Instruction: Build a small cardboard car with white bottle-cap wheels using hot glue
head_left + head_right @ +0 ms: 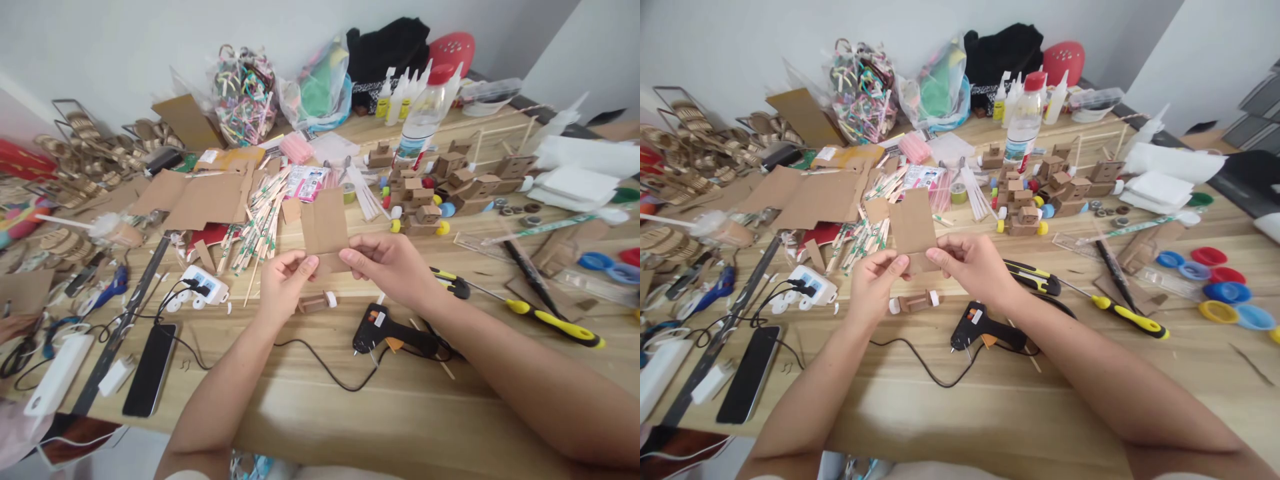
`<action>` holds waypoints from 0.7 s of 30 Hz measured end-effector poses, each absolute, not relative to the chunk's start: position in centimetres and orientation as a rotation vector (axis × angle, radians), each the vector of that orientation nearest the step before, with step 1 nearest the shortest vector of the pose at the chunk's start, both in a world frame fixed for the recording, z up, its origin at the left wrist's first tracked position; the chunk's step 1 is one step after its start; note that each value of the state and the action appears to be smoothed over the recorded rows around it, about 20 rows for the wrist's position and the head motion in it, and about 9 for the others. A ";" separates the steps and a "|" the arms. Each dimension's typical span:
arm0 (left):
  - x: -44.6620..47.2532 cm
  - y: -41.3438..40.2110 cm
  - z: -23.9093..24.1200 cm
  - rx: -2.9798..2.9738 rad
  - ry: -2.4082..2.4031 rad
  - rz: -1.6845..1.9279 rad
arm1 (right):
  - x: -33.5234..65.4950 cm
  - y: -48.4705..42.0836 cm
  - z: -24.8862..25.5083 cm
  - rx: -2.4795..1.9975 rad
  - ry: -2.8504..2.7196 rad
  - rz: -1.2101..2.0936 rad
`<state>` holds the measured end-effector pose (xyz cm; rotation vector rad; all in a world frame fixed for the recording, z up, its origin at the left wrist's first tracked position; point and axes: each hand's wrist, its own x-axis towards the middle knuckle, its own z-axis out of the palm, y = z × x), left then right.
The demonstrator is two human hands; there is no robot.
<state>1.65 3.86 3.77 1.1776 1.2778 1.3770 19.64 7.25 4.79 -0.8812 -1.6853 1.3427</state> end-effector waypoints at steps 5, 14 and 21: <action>1.9 3.5 3.9 1.193 1.300 1.403 | 19.5 7.0 4.2 -0.904 -1.697 1.294; 1.7 3.4 3.7 1.280 1.285 1.384 | 19.7 6.8 4.5 -0.887 -1.601 1.372; 1.8 3.5 3.4 1.353 1.274 1.440 | 19.5 6.8 4.2 -0.886 -1.617 1.373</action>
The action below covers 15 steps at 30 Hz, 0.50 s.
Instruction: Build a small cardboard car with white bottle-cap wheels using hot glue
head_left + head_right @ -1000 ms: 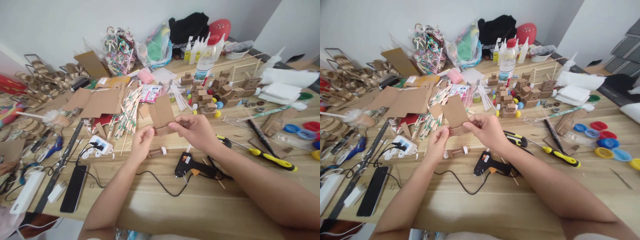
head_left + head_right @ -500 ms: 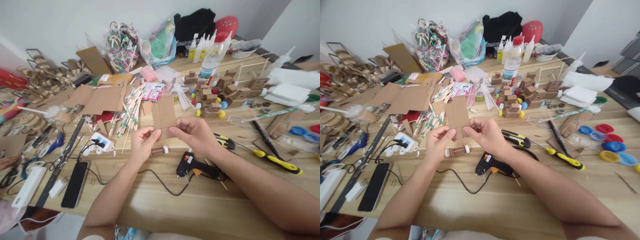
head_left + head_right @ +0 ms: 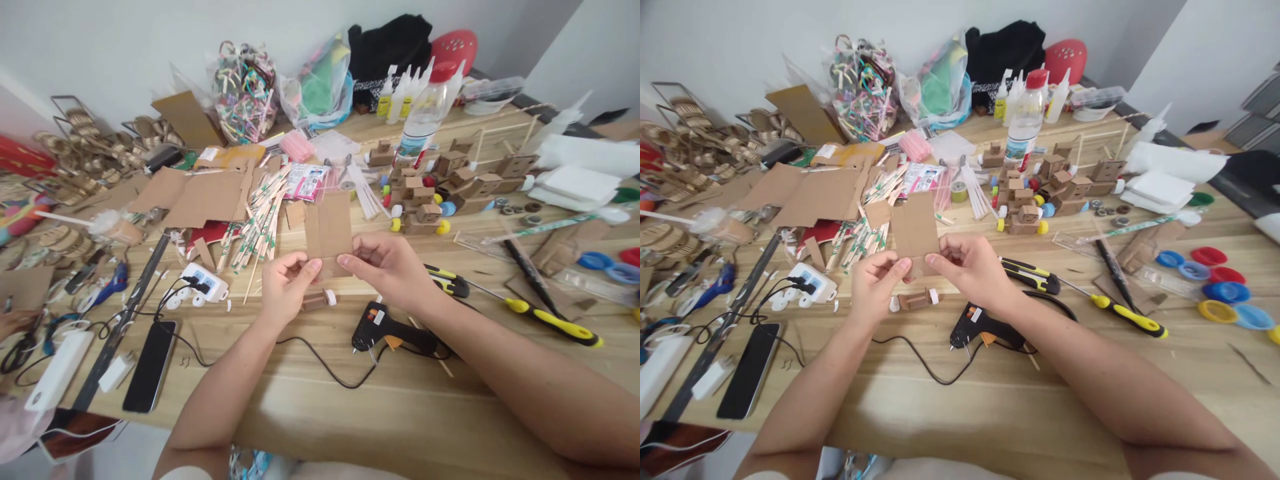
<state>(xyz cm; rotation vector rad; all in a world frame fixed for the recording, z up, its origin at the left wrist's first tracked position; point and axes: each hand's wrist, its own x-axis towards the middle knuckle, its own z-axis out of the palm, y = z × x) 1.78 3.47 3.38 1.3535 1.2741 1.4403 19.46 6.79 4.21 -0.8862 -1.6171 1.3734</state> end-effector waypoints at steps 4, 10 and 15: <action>1.6 3.4 3.3 1.475 1.302 1.441 | 19.5 6.8 4.3 -0.843 -1.656 1.376; 0.8 3.6 2.8 1.679 1.292 1.386 | 19.8 7.1 4.4 -0.880 -1.756 1.299; 0.6 3.5 2.3 1.657 1.303 1.387 | 19.4 7.3 3.8 -0.904 -1.810 1.327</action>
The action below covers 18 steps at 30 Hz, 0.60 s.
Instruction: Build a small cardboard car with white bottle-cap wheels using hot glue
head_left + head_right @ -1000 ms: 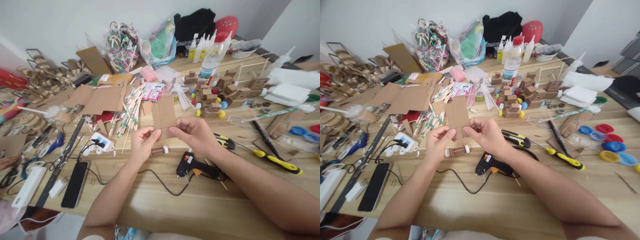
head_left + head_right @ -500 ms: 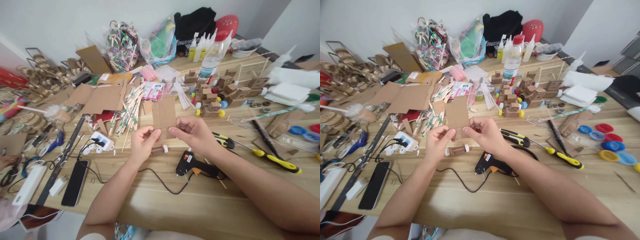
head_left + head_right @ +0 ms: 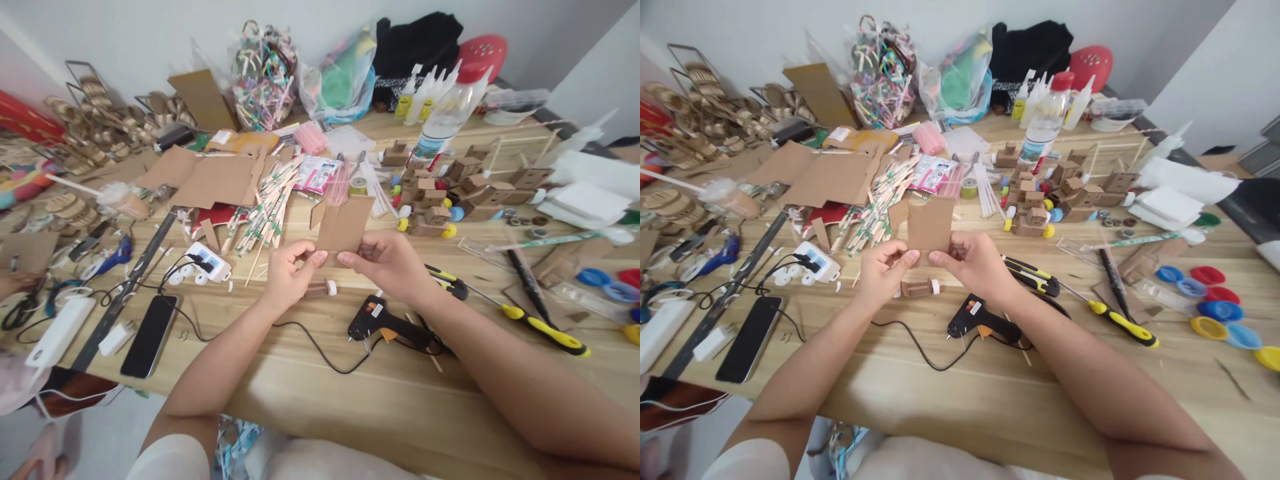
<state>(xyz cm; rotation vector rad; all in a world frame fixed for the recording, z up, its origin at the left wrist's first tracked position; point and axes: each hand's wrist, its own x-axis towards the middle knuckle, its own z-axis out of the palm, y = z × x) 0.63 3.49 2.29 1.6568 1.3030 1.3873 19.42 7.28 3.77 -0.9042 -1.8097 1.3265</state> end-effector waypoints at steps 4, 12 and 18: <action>0.5 3.4 2.1 1.524 1.241 1.295 | 19.3 7.2 3.0 -0.988 -1.817 1.110; 0.1 1.7 1.5 1.505 1.342 1.371 | 18.2 6.6 2.1 -0.890 -1.906 1.316; 0.6 1.0 1.0 1.588 1.362 1.470 | 17.9 5.9 1.4 -0.885 -1.915 1.204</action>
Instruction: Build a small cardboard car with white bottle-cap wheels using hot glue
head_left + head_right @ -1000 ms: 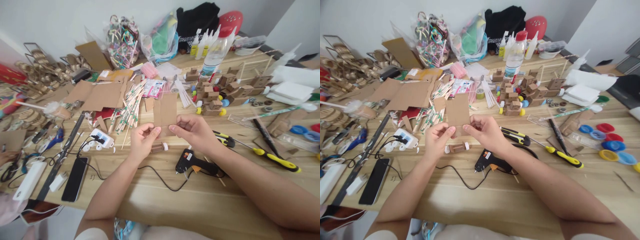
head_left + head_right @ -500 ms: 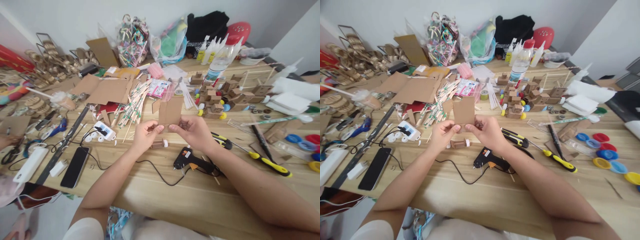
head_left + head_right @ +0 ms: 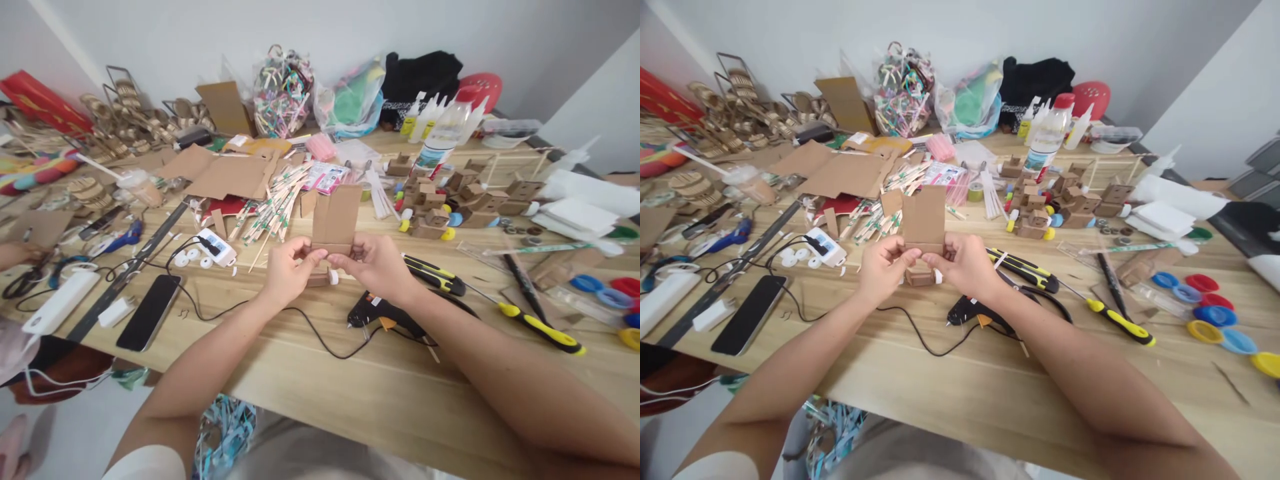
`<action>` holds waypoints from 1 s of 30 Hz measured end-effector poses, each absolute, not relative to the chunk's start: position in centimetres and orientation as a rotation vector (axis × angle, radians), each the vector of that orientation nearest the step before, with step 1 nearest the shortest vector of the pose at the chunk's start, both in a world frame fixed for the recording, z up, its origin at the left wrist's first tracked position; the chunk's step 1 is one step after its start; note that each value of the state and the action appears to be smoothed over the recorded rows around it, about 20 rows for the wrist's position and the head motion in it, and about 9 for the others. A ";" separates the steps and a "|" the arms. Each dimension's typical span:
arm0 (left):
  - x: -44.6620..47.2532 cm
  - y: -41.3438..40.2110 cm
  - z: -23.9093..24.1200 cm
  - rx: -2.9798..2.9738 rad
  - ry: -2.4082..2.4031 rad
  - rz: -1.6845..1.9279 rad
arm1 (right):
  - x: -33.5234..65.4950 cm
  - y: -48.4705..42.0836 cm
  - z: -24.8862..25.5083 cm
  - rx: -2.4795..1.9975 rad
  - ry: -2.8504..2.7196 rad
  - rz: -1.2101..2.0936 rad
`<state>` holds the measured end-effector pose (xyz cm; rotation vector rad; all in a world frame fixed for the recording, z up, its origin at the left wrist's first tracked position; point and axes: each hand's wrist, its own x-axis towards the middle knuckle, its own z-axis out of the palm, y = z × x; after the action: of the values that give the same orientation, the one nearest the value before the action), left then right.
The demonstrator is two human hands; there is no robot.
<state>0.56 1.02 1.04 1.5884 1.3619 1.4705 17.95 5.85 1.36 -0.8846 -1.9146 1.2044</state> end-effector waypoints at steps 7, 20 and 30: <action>-0.7 1.7 1.0 1.715 1.365 1.413 | 18.6 7.0 2.9 -0.808 -2.039 1.157; -3.4 4.2 0.6 1.598 1.294 1.229 | 18.7 7.2 3.7 -0.920 -2.128 0.569; -3.8 3.9 -1.6 1.603 1.533 1.102 | 17.4 9.2 1.7 -0.921 -2.235 0.970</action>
<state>-3.78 3.87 -1.56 1.6035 1.5334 1.1015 17.39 9.18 1.75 -0.9213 -2.2347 0.9701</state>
